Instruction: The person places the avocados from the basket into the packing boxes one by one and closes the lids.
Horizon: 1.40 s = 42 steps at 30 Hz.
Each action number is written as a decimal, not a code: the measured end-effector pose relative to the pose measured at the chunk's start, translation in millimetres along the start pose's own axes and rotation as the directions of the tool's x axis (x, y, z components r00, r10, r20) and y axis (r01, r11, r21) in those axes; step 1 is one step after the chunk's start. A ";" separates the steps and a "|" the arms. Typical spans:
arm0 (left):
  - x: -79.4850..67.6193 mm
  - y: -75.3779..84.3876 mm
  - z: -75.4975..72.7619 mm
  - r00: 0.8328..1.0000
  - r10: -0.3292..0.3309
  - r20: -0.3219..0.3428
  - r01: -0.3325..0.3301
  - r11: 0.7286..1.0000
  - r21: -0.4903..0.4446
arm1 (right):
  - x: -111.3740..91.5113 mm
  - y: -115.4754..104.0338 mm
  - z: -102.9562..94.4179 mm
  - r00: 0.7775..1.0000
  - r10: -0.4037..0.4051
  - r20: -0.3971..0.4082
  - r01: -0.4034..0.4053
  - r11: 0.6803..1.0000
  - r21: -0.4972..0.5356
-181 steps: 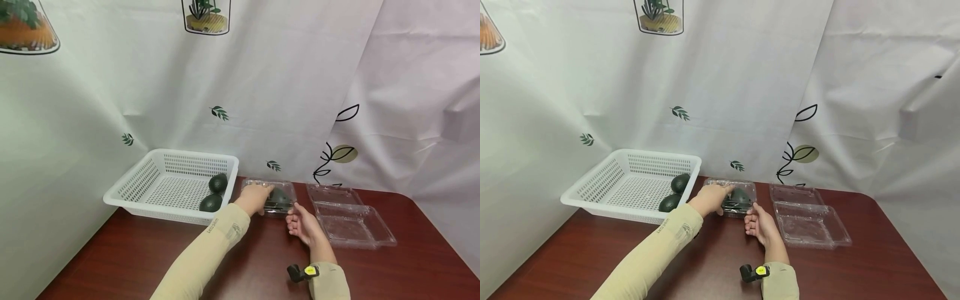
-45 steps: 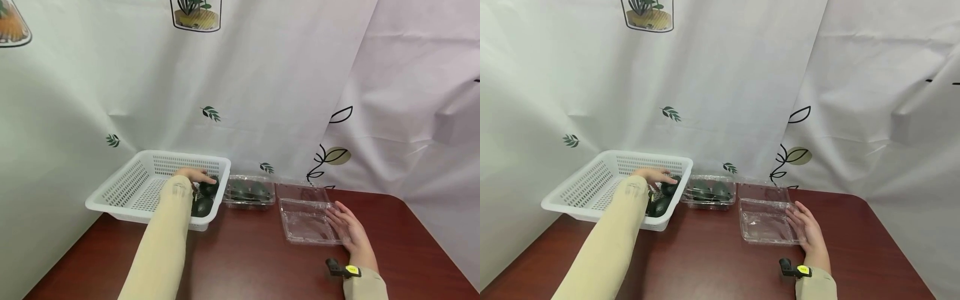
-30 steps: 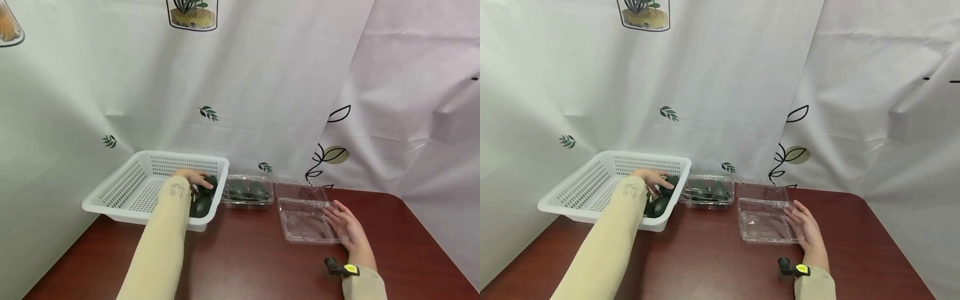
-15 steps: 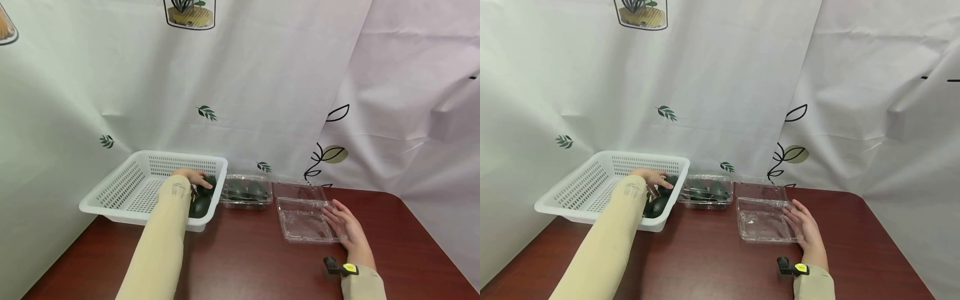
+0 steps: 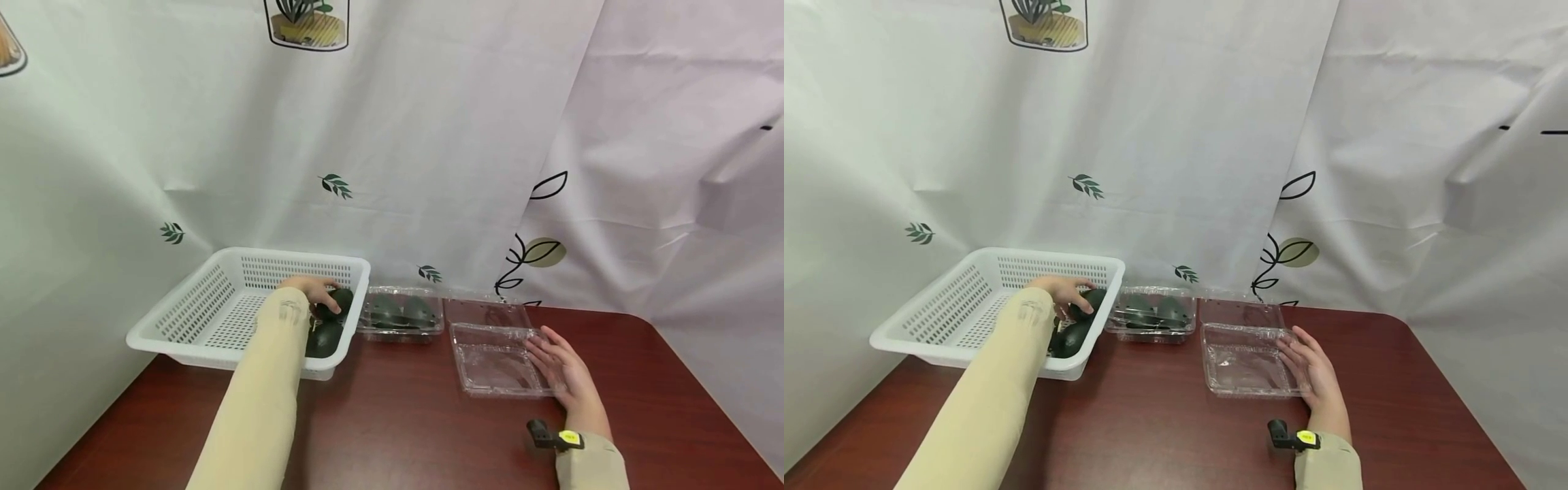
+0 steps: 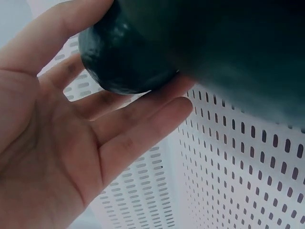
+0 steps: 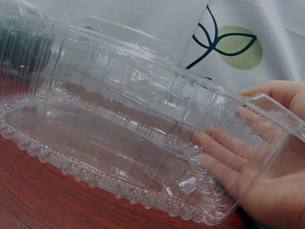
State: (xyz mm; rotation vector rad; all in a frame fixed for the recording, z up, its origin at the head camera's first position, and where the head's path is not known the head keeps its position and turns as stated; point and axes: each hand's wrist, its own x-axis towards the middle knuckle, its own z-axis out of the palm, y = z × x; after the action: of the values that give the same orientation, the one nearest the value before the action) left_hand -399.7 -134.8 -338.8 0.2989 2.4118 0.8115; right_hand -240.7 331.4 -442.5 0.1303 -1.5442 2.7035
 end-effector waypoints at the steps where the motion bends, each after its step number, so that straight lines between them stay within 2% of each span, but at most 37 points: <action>1: 1.1 -0.9 -1.3 1.000 0.008 -0.006 -0.008 1.000 0.018 | 0.3 -0.2 0.4 1.000 0.001 -0.003 -0.001 1.000 0.000; 4: 5.3 -3.1 -5.8 0.999 0.031 -0.023 -0.030 0.997 0.070 | 0.9 -0.9 1.4 1.000 0.003 -0.010 -0.003 1.000 -0.002; 12: -1.7 3.1 -11.7 0.995 0.073 -0.069 -0.063 0.988 0.141 | -0.6 -0.8 2.8 1.000 0.010 -0.017 -0.010 1.000 0.001; 22: -14.5 7.8 -14.7 0.984 0.098 -0.147 -0.082 0.990 0.116 | -0.3 -0.8 2.5 1.000 0.001 -0.014 -0.001 1.000 0.002; 25: -17.2 9.2 -15.6 0.977 0.123 -0.172 -0.108 0.990 0.095 | -0.5 -0.6 2.6 1.000 0.009 -0.025 -0.009 1.000 -0.001; 28: -19.6 11.3 -16.8 0.958 0.185 -0.221 -0.161 0.980 0.119 | -0.8 -0.4 2.6 0.999 0.014 -0.038 -0.014 1.000 -0.010; 33: -23.4 15.7 -17.4 0.902 0.300 -0.311 -0.260 0.952 0.164 | -1.2 -0.1 3.2 0.999 0.017 -0.048 -0.018 1.000 -0.019; 38: -28.4 19.7 -17.4 0.865 0.325 -0.382 -0.293 0.946 0.139 | -1.6 -0.1 3.9 0.999 0.019 -0.046 -0.020 0.999 -0.025; 42: -33.1 24.0 -18.0 0.851 0.335 -0.404 -0.303 0.942 0.142 | -1.5 -0.5 3.9 0.999 0.012 -0.038 -0.013 1.000 -0.026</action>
State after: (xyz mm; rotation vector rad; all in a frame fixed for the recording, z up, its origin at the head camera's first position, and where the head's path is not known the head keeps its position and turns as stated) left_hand -382.6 -137.0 -297.6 0.6243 2.8500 1.0228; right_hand -238.9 328.3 -440.2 0.0690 -1.5748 2.6779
